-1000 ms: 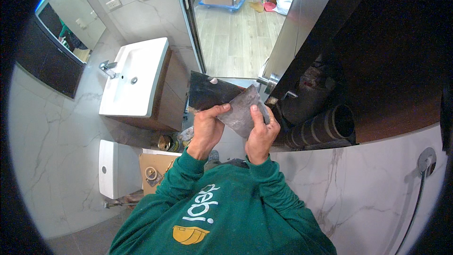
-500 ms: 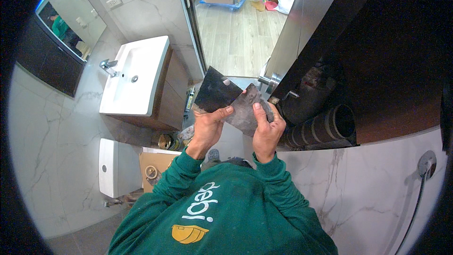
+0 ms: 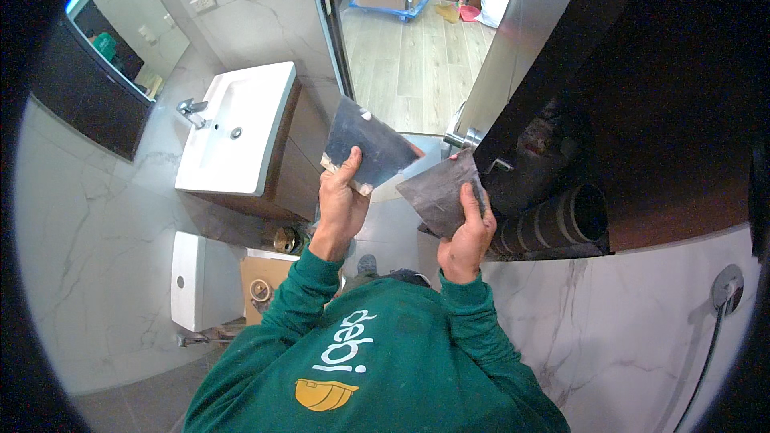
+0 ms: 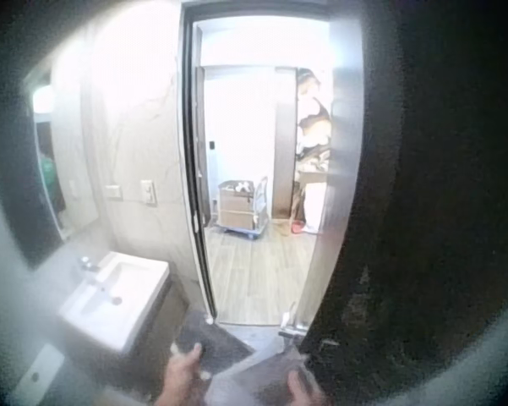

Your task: The person uses sandpaper to rub a dark cabinet door, then walks to a kitchen counter and wipes a paint can lid with a cloth. They return to the bathroom and wipe the cabinet door handle and edge with the cloth.

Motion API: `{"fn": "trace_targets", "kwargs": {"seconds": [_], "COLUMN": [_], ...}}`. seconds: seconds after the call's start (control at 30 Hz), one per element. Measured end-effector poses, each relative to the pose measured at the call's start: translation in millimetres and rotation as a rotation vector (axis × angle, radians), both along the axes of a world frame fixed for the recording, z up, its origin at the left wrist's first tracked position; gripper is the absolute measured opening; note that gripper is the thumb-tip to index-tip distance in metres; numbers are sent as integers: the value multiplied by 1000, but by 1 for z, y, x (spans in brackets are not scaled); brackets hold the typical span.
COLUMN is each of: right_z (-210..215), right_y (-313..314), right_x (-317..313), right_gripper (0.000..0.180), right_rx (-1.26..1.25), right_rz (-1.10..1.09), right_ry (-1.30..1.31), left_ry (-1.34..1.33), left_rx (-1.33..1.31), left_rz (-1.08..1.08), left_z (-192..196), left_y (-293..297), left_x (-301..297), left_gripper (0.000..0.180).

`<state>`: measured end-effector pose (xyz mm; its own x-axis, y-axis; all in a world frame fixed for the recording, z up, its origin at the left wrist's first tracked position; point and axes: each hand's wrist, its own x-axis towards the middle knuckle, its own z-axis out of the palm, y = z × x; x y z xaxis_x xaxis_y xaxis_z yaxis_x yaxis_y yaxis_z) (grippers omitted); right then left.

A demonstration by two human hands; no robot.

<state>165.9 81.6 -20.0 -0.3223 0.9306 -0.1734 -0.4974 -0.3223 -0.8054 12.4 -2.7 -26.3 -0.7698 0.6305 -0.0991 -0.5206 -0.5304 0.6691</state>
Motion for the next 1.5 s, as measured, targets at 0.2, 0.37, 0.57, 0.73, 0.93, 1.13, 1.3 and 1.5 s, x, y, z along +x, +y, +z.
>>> {"fn": "trace_targets", "kwargs": {"seconds": [0.2,0.37,0.57,0.73,0.93,1.13,1.3,1.5], "right_z": [8,8,2,2,8,20,12,-1], "right_y": [-9,-10,-8,4,15,17,6,-3], "right_x": [-13,-16,-14,-13,-11,-6,4,-1], "right_gripper": [32,26,22,29,32,25,23,27], "right_rx": [-35,24,153,344,399,442,313,158], "right_rz": [-58,-40,-76,-76,-42,4,1,-62], "right_ry": [70,31,-125,-253,-353,-255,-201,-143], "left_ry": [-153,-70,-101,-9,75,225,157,31], "left_rx": [50,-3,-26,-31,-21,-35,-44,27], "left_rz": [-31,-48,-94,-90,-102,-116,-83,-18], "left_z": [6,3,-2,-1,2,9,12,12], "left_y": [8,9,1,-1,-5,-10,-7,0], "left_x": [10,20,17,13,13,10,3,10], "left_gripper": [21,23,14,15,29,43,37,36]}}
